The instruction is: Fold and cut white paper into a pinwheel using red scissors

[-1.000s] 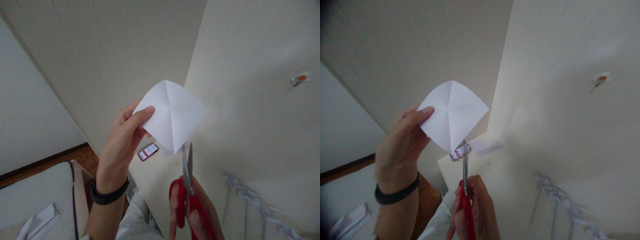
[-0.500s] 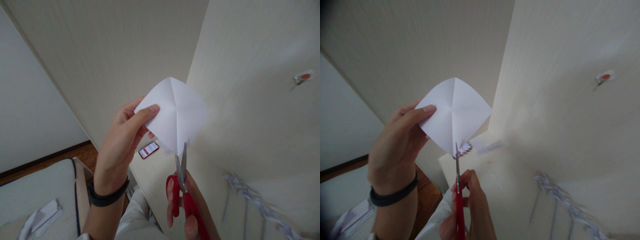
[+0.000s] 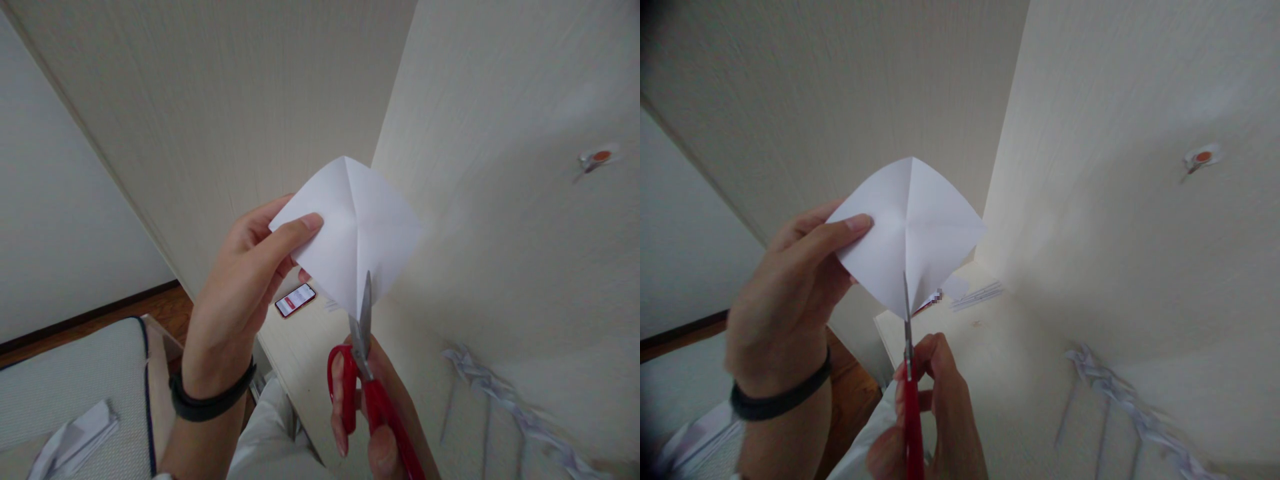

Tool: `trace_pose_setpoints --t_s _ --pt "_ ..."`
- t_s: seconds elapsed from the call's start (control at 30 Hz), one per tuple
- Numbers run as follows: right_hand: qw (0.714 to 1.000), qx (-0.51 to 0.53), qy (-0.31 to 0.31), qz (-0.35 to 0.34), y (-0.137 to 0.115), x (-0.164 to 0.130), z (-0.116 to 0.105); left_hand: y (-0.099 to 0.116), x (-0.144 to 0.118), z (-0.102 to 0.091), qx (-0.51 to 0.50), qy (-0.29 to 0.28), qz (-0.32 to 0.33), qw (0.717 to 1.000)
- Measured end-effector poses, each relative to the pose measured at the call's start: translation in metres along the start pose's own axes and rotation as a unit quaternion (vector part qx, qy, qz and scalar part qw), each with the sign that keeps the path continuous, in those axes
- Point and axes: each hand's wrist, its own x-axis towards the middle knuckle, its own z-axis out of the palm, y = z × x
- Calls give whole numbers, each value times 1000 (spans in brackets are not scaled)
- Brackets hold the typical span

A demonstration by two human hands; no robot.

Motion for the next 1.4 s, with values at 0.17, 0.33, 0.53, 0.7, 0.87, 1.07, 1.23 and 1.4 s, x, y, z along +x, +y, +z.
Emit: trace_pose_setpoints --t_s 0.17,0.33,0.53,0.7,0.87,1.07,1.23,1.4 --pt "1000 -6 -6 2 -4 1 -1 1 0 0 -7 -9 0 1000" --pt "1000 -12 -8 0 -6 2 0 0 -1 0 7 -13 3 1000" --pt "1000 -17 -3 -3 -8 0 0 1 -1 -1 18 -17 1 1000" --pt "1000 -15 -8 3 -8 2 0 1 -2 -2 31 -9 6 999" --pt "1000 -15 -9 12 -7 0 0 1 -2 -2 32 -6 3 999" --pt "1000 -17 -2 7 0 0 4 2 -2 -2 37 5 -2 999" --pt "1000 -23 12 -1 11 -2 9 2 -6 -3 51 20 11 998" --pt "999 -27 25 -2 13 -8 10 3 -9 -5 60 2 -5 998"
